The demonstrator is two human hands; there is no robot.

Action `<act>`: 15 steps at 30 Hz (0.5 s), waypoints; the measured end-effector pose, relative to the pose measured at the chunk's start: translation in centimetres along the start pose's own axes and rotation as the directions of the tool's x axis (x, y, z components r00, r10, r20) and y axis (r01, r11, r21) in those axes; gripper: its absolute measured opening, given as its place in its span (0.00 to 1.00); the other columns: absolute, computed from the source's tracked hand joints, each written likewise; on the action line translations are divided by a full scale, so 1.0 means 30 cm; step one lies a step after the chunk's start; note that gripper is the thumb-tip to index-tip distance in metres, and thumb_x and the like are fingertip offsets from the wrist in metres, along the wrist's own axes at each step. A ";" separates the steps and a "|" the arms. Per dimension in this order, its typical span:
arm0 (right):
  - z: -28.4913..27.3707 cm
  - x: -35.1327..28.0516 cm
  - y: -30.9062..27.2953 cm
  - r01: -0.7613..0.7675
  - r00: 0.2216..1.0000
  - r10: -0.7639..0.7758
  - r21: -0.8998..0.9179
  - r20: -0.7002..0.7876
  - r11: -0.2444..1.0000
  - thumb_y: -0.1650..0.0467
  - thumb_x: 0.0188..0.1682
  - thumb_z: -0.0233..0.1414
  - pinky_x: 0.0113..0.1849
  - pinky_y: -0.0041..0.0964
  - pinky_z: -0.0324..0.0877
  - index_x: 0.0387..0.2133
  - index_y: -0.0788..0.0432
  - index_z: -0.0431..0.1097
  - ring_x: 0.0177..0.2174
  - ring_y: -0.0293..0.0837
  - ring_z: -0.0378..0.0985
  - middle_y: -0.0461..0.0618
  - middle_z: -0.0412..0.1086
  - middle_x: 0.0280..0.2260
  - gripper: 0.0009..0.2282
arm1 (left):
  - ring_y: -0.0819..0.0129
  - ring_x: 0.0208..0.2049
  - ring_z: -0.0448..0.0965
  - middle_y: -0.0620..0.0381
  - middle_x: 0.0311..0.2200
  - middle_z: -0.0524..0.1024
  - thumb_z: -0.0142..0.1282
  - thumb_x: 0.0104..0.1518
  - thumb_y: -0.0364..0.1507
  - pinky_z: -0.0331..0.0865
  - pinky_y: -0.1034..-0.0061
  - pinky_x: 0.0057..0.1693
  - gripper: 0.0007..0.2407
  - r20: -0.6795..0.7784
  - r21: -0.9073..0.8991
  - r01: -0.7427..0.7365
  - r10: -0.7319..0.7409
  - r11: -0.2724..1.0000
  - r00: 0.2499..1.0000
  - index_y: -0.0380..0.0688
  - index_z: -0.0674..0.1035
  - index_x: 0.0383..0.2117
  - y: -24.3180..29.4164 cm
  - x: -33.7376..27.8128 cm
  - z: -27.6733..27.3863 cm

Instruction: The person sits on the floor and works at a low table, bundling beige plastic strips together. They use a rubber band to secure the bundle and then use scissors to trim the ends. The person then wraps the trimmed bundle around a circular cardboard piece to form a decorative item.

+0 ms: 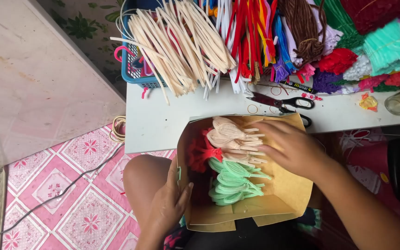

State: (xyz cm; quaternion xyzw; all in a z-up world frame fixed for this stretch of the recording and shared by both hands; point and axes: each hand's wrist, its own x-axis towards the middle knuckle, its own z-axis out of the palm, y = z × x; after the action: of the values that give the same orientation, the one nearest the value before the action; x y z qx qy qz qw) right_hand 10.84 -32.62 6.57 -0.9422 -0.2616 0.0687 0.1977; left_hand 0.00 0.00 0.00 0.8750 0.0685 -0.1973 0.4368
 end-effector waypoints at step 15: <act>0.292 -0.554 0.272 -0.361 0.918 0.369 -0.077 0.148 0.929 0.42 0.32 0.67 0.42 0.25 0.76 0.67 0.27 0.47 0.73 0.44 0.33 0.48 0.11 0.75 0.48 | 0.91 0.28 0.80 0.96 0.50 0.81 0.43 0.58 0.37 0.47 0.92 0.66 0.30 -0.089 0.117 0.045 -0.035 0.992 0.995 0.87 0.53 0.69 -0.136 0.020 0.000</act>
State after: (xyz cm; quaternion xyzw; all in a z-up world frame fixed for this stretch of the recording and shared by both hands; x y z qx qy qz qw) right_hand -1.59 -44.72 -4.32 -0.9704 -0.0979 0.1733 0.1369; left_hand -0.65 2.45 -3.26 0.9057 0.0929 -0.1715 0.3764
